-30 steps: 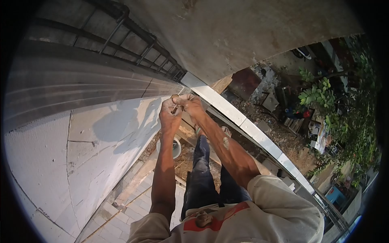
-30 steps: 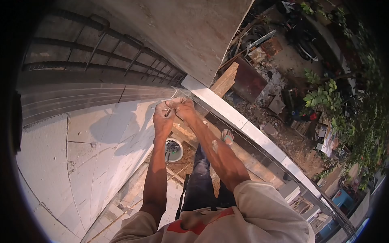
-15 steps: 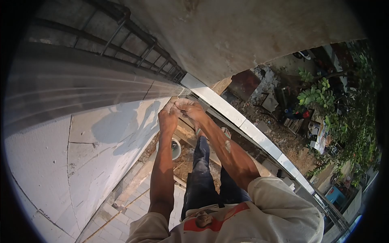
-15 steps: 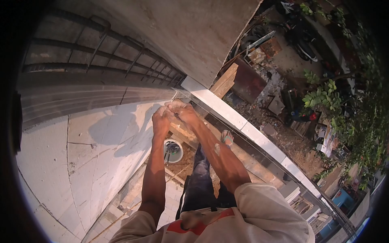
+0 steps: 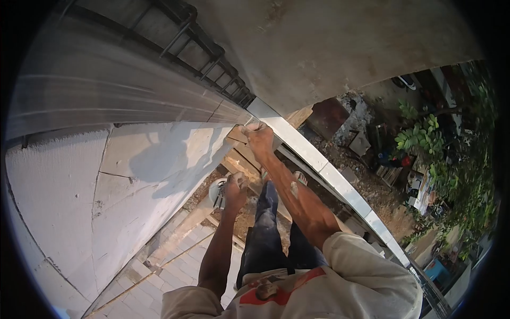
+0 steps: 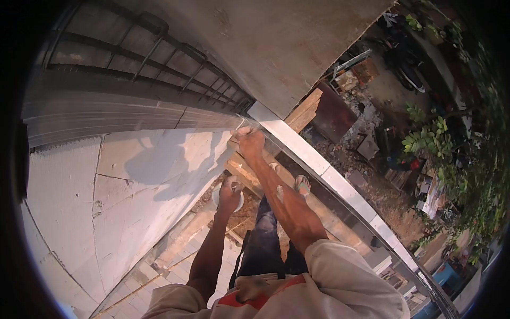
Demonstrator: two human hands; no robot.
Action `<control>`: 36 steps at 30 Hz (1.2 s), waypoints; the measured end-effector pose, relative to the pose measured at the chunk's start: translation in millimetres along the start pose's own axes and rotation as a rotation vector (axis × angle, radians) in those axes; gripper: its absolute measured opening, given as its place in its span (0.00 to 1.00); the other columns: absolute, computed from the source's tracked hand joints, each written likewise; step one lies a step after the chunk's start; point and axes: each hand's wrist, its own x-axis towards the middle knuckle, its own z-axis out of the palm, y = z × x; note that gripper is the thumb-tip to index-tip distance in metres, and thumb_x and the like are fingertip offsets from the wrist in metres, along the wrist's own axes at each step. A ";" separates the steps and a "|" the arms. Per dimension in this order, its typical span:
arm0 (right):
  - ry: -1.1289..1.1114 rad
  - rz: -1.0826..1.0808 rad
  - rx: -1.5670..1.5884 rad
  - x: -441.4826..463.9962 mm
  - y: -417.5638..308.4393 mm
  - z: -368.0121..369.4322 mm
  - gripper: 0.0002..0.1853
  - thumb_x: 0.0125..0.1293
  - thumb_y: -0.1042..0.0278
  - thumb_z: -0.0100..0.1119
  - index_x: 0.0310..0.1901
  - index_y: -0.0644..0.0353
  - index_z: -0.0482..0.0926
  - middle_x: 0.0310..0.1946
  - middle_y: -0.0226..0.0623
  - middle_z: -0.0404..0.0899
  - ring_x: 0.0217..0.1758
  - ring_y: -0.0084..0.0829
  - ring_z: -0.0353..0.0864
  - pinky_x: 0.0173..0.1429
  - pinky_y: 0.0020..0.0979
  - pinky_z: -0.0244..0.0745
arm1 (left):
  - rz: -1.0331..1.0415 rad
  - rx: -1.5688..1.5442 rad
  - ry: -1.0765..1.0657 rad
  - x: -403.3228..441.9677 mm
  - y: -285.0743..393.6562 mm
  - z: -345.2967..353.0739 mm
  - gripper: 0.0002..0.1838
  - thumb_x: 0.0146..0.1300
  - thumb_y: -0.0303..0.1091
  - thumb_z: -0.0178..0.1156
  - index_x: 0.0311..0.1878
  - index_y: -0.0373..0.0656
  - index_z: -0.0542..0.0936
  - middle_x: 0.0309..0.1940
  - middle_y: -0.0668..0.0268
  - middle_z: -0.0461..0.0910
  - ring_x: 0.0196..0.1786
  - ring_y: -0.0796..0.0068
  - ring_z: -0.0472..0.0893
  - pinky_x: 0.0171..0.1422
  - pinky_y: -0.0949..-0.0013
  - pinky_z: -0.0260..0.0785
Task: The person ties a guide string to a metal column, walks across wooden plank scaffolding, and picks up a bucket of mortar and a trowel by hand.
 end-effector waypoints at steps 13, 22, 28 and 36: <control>-0.072 -0.068 -0.079 15.3 9.0 4.9 0.20 0.50 0.71 0.83 0.35 0.60 0.75 0.26 0.29 0.79 0.27 0.22 0.74 0.35 0.26 0.73 | -0.209 0.062 -0.440 -104.4 -71.8 28.5 0.19 0.57 0.36 0.64 0.48 0.32 0.82 0.47 0.42 0.83 0.54 0.43 0.81 0.60 0.49 0.72; -0.429 -0.002 -0.322 -73.5 55.8 -103.9 0.15 0.61 0.72 0.75 0.43 0.61 0.76 0.34 0.27 0.78 0.33 0.18 0.74 0.38 0.21 0.71 | -0.034 0.252 -0.379 -102.5 -81.9 16.7 0.13 0.59 0.37 0.60 0.35 0.36 0.83 0.38 0.45 0.84 0.46 0.46 0.84 0.51 0.49 0.75; -0.600 0.187 -0.691 -164.6 104.0 -279.7 0.11 0.63 0.63 0.70 0.36 0.63 0.83 0.27 0.31 0.82 0.29 0.21 0.79 0.32 0.29 0.74 | 0.013 0.261 -0.275 -86.1 -87.5 0.1 0.15 0.61 0.42 0.60 0.34 0.37 0.84 0.30 0.47 0.83 0.39 0.45 0.85 0.45 0.49 0.76; -0.554 0.023 -1.136 -161.3 160.1 -501.8 0.08 0.52 0.69 0.69 0.35 0.58 0.85 0.24 0.36 0.83 0.23 0.29 0.81 0.28 0.31 0.78 | -0.069 0.166 -0.112 -133.0 -36.9 13.1 0.14 0.47 0.42 0.68 0.27 0.39 0.86 0.25 0.48 0.83 0.32 0.49 0.86 0.39 0.48 0.75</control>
